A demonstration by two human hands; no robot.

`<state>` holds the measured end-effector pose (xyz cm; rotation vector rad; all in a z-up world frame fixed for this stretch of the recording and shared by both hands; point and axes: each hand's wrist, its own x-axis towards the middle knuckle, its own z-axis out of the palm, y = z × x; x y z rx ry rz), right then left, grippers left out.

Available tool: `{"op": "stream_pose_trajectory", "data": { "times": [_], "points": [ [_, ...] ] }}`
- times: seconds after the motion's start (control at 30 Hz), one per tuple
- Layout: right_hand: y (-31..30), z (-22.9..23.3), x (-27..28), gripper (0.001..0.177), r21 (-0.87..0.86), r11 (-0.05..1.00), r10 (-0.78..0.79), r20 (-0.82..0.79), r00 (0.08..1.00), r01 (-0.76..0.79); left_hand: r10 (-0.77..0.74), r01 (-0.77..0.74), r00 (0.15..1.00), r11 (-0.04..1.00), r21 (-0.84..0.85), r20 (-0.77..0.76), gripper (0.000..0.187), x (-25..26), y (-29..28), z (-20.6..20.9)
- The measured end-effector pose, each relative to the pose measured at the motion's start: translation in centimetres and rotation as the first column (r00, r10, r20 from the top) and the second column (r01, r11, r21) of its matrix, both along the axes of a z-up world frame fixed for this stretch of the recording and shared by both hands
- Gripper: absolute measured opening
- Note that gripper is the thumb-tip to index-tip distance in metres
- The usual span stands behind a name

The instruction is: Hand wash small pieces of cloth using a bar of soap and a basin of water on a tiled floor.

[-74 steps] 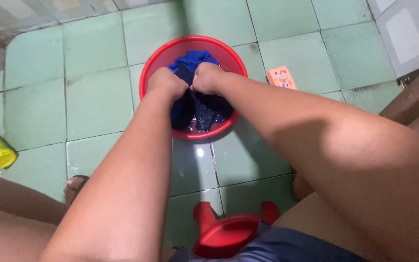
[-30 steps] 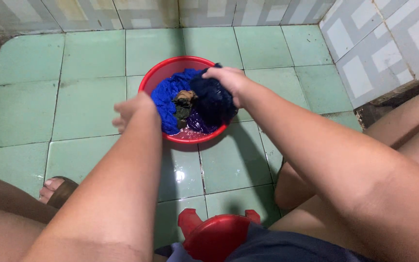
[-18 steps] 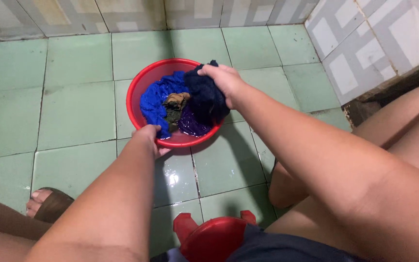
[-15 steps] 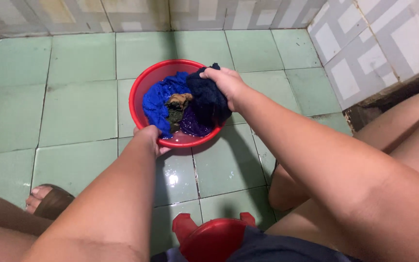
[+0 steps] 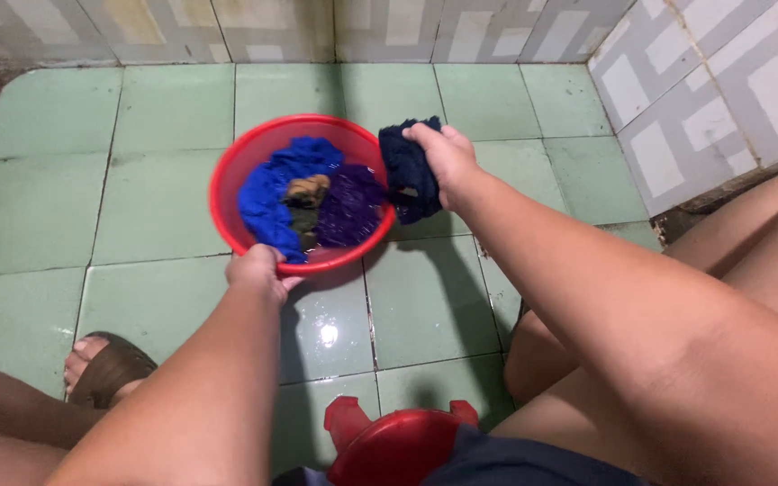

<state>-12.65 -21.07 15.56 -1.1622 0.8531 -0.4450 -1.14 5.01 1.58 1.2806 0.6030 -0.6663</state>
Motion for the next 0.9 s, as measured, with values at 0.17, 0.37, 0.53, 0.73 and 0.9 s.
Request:
{"op": "stream_pose_trajectory", "data": {
  "times": [0.17,0.37,0.53,0.73,0.9],
  "points": [
    [-0.1,-1.1,0.1,0.027,0.009,0.999,-0.034,0.072,0.997,0.033,0.394,-0.395,0.917,0.918,-0.013,-0.058,0.065,1.3,2.3,1.6],
    [0.9,-1.7,0.2,0.025,0.009,0.999,0.043,0.050,0.998,-0.043,0.409,-0.410,0.911,0.912,-0.022,-0.043,0.067,2.2,1.2,3.7],
    [1.6,-2.1,0.9,0.024,0.013,0.993,0.117,0.035,0.992,-0.118,0.261,-0.260,0.965,0.965,-0.042,0.002,0.064,1.9,-1.7,4.7],
    [3.2,-2.0,1.7,0.028,0.020,0.980,0.196,0.026,0.980,-0.196,0.109,-0.105,0.992,0.992,-0.063,0.059,0.064,1.6,-3.9,6.8],
    [6.6,-1.2,2.4,0.032,0.042,0.974,0.225,-0.008,0.974,-0.225,0.009,-0.001,0.994,0.997,-0.074,0.110,0.066,2.3,-4.7,9.1]
  ]
}}
